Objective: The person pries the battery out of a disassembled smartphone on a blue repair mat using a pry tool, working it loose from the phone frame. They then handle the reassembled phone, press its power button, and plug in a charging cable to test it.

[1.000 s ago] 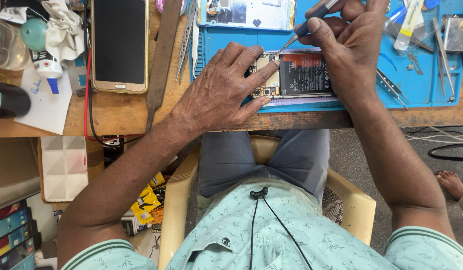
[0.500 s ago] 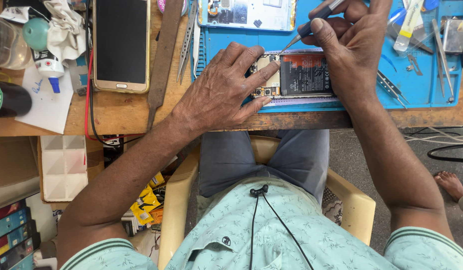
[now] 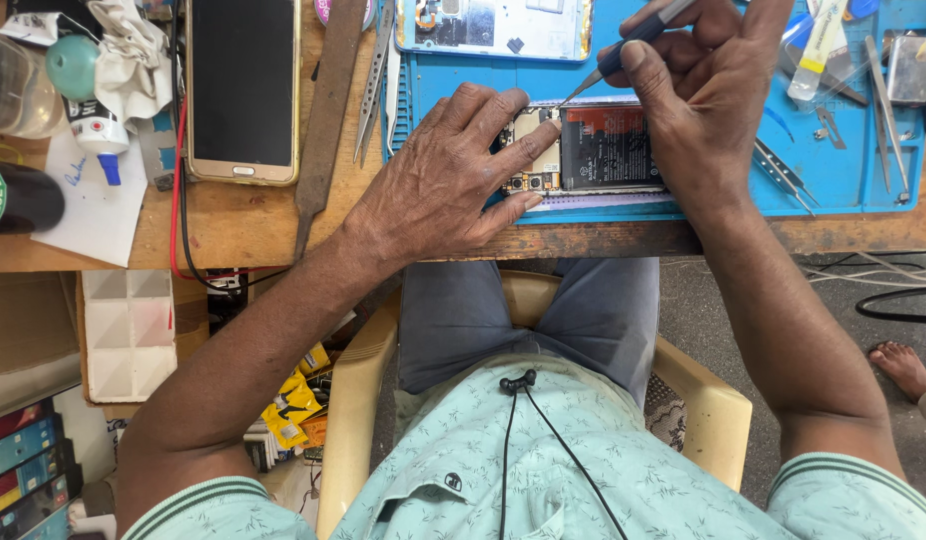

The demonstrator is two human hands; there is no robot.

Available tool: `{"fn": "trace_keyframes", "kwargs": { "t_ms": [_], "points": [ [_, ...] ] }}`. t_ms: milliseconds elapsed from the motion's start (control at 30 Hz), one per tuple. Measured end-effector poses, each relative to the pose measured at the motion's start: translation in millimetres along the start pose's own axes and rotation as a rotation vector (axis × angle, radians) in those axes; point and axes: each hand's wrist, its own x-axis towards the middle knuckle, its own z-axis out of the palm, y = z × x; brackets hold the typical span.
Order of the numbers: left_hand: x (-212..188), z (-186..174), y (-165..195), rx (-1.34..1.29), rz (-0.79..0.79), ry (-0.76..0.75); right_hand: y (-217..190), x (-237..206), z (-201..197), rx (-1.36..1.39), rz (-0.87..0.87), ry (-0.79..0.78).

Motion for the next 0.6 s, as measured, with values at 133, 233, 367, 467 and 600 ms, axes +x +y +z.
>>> {"fn": "trace_keyframes", "kwargs": {
  "t_ms": [133,233,367,467,600],
  "points": [
    [0,1,0,0.015,0.006,0.006,-11,1,3,-0.173,-0.119,-0.045],
    [0,1,-1,0.014,0.006,-0.001,-26,4,4,-0.339,-0.236,-0.088],
    [0,0,-1,0.007,0.014,0.006,-49,21,1,-0.368,-0.302,-0.199],
    [0,0,0,0.001,0.008,-0.002,-61,40,4,-0.4,-0.312,-0.221],
    [-1,-1,-1,0.0,0.021,0.022,-79,51,15,-0.687,-0.334,-0.197]
  ]
}}
